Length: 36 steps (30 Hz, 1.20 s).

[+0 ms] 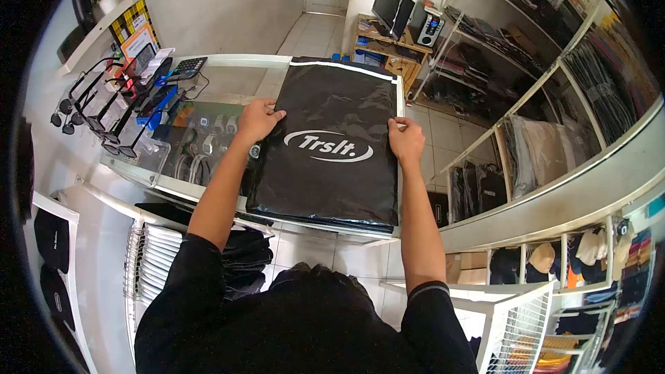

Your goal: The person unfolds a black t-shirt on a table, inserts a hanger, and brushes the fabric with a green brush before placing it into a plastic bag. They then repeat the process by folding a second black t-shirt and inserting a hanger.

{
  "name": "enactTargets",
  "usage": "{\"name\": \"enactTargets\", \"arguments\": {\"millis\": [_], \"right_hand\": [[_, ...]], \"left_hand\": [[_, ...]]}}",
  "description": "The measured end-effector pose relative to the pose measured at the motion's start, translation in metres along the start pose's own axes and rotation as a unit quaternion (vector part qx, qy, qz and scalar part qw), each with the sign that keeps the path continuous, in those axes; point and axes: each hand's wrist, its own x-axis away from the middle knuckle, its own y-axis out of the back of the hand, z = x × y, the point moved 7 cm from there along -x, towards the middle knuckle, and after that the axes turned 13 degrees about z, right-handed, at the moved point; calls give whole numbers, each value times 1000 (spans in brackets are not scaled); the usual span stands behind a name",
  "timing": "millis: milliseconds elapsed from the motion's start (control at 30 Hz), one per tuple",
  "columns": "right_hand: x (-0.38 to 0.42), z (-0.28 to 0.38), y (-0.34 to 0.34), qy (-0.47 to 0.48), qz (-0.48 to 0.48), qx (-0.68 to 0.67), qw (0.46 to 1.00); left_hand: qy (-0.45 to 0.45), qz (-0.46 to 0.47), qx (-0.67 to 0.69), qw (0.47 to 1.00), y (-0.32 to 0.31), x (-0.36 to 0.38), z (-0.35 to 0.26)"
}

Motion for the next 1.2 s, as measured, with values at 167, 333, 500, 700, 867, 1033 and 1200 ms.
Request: {"name": "enactTargets", "arguments": {"millis": [167, 333, 500, 700, 867, 1033, 1200], "right_hand": [[3, 3, -2, 21, -25, 52, 998], [-1, -2, 1, 25, -22, 63, 997], [91, 60, 25, 172, -57, 99, 979], [210, 114, -51, 307, 23, 166, 937], [224, 62, -35, 195, -17, 283, 939], [229, 20, -13, 151, -57, 253, 954], [233, 22, -5, 154, -41, 208, 965]], "left_hand": [[-11, -7, -5, 1000, 0, 6, -1], [-10, -6, -42, 999, 4, 5, -7], [-55, 7, -131, 990, 31, 96, -52], [-211, -11, -188, 959, -8, 192, -77], [-152, 26, -242, 958, -37, 195, -39], [-161, -2, -234, 959, -35, 196, -39], [-194, -54, -166, 965, -22, 203, -50]]}}
